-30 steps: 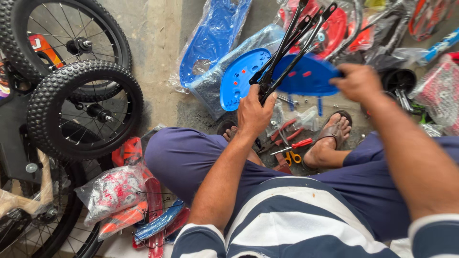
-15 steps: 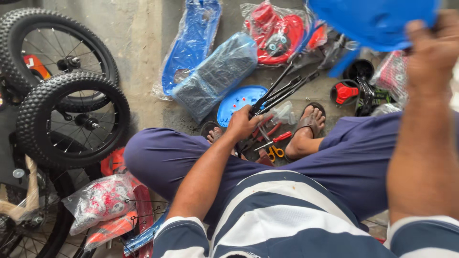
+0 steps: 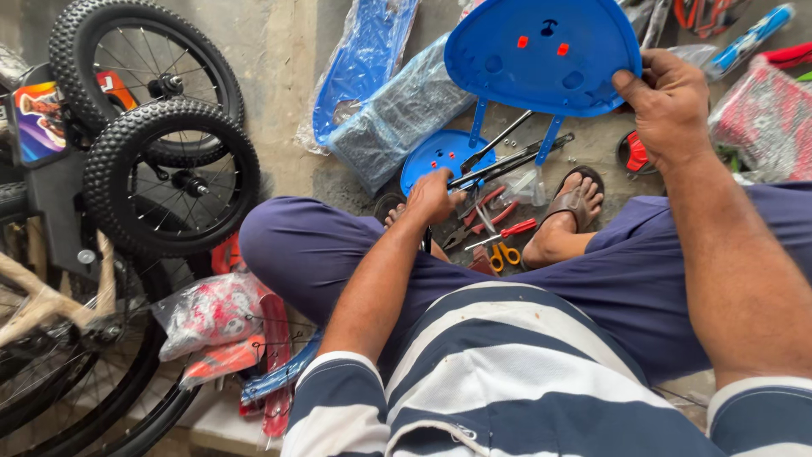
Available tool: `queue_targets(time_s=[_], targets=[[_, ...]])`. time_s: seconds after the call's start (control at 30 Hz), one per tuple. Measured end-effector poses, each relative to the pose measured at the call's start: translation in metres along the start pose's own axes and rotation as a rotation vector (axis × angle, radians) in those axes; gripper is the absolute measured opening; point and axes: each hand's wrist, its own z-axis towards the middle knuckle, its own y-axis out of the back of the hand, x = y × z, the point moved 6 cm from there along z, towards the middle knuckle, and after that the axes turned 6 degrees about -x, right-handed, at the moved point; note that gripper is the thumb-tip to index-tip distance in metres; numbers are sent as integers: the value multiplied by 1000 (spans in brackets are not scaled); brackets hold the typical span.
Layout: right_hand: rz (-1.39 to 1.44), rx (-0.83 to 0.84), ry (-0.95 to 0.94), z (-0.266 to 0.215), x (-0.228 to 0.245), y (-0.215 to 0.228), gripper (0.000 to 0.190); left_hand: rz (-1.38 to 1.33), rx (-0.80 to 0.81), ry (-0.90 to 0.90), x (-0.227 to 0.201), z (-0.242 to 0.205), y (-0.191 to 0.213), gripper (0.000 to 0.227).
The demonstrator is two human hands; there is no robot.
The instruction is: The person assembles a blue plastic bicycle seat onto a black metal frame. They use a red-handled screwdriver to tighten screws and secure the seat to the frame, working on multiple attachment points.
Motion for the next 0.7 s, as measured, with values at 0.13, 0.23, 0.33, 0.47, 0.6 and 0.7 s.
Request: queue_targets(time_s=[0.13,0.23,0.33,0.47,0.6,0.7], targets=[[-37,71,-32,0,-17,-5,21,-413,-289,-18,-6,10,34,45],[-74,110,-72,-2,-19,-14,21,-1053,-170,61,-6,17,46,51],[-73,160,-84,-7,-15,-26,20,-1143,-47,-138,-21,10,55,54],[-100,175,-60,-11,-11,-41,19,-1204,53,-155,-31,3,55,56],[-72,155,1,-17,-5,-46,17,-1282,-115,-91,-24,6,75,73],[-191,72,213,-23,8,-48,11,-1525,-147,-23,-14,7,90,88]])
